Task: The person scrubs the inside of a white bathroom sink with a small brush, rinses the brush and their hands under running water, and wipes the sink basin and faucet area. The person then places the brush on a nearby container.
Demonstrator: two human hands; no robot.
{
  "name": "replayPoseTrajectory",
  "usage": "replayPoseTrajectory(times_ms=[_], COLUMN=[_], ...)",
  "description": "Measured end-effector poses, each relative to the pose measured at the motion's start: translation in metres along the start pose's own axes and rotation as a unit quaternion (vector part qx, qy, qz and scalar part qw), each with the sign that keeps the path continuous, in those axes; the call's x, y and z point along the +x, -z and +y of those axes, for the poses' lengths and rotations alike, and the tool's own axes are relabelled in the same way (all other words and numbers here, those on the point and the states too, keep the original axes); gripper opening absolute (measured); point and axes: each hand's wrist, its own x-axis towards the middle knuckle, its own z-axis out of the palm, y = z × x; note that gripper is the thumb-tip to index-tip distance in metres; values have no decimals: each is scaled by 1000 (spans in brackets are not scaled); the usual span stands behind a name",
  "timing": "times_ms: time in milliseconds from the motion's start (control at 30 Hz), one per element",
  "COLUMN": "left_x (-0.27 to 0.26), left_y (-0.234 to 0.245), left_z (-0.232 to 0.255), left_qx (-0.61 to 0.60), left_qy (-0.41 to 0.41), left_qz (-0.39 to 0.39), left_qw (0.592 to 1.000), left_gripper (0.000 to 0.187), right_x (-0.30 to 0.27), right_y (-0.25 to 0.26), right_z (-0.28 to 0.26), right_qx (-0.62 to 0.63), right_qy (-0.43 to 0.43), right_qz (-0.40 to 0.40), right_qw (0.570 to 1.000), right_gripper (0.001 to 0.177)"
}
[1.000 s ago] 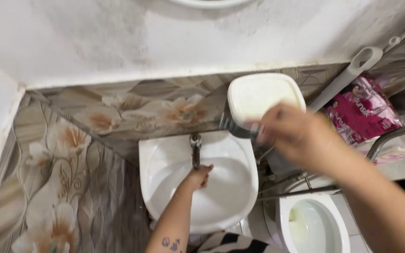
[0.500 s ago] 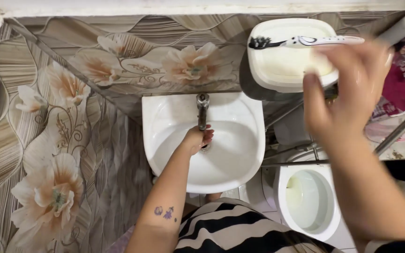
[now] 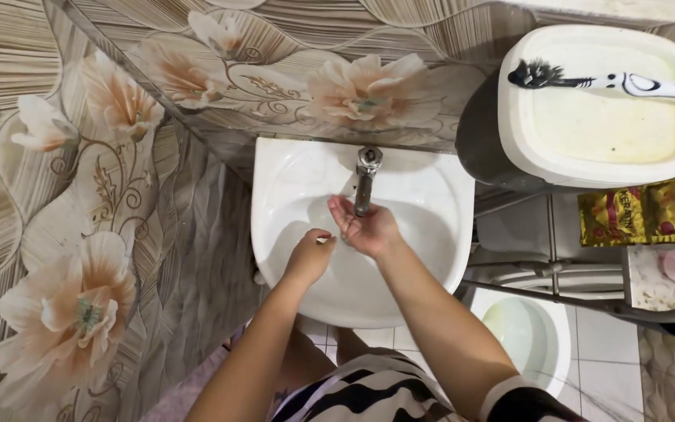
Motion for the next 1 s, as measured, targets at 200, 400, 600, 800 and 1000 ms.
replayPoseTrajectory(times_ms=[200,400,600,800,1000], left_x=[15,23,65,74,91], left_y=[-4,-20,-62,-58,-33], left_z=[-25,-30,17,50,87], left_qx=[-133,-384,-642,-634,-529], left_qy=[-20,157,139,151,121], left_qz=[-27,-84,-81,-113,-138], left_qw=[990,906,750,750,829], left_gripper=[40,40,37,27,38], right_x=[-30,-13,23,-19,-39], right_y=[-8,32,4,-32,-55], right_z=[-12,28,17,-20,-66], right_qx=[-17,35,77,-39,-341], right_qy=[78,117,191,100,194], right_qz=[105,159,74,57,88], right_qw=[991,980,976,993,916], right_gripper=[51,44,35,52,53])
